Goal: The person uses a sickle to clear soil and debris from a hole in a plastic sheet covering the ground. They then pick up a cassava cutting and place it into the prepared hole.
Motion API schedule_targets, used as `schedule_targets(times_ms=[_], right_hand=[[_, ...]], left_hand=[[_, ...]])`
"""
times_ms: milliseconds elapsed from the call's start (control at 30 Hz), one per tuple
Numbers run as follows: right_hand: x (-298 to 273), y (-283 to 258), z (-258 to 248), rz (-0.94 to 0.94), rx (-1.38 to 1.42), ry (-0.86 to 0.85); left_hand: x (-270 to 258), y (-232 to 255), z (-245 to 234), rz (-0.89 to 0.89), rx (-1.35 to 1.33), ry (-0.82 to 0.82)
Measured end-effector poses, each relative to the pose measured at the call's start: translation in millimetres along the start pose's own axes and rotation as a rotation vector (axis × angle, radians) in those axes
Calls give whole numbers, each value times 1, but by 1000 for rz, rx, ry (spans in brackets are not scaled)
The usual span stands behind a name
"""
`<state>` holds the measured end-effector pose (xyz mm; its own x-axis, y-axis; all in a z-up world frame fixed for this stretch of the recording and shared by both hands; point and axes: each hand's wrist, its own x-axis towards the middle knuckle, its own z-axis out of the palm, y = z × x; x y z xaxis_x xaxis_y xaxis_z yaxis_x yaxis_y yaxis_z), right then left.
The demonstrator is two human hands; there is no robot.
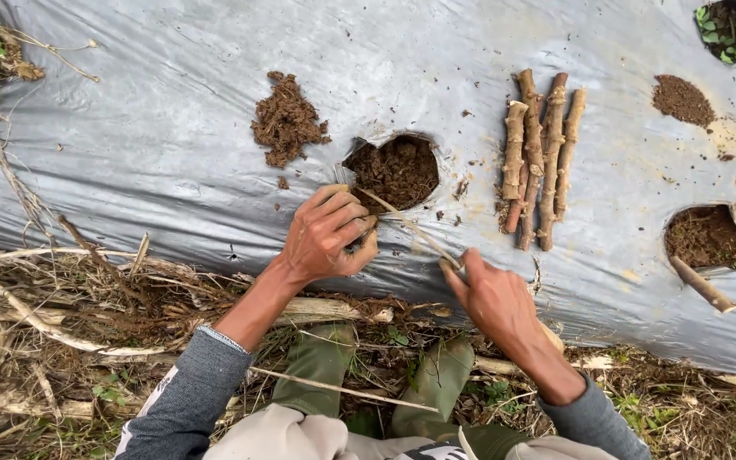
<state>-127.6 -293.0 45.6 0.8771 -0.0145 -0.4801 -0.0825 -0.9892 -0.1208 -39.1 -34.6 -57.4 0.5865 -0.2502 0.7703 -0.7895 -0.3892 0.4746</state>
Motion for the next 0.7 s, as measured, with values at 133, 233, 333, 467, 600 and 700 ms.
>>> schedule_targets(times_ms=[133,233,333,467,600,700], right_hand=[[-10,14,0,35,77,-25],[-39,2,-37,159,76,-2],[-27,1,-22,165,107,37],[-6,-12,1,68,139,-41],[-27,-3,-34,98,83,-58],[-25,-6,-21,59,74,-40]], left_hand=[[5,5,-5,-3,-5,-4],[11,5,-7,9,-18,33],[12,4,-6,5,-14,31],[13,11,-5,18,-8,21],[10,2,-6,21,10,16],[10,1,-4,23,16,13]])
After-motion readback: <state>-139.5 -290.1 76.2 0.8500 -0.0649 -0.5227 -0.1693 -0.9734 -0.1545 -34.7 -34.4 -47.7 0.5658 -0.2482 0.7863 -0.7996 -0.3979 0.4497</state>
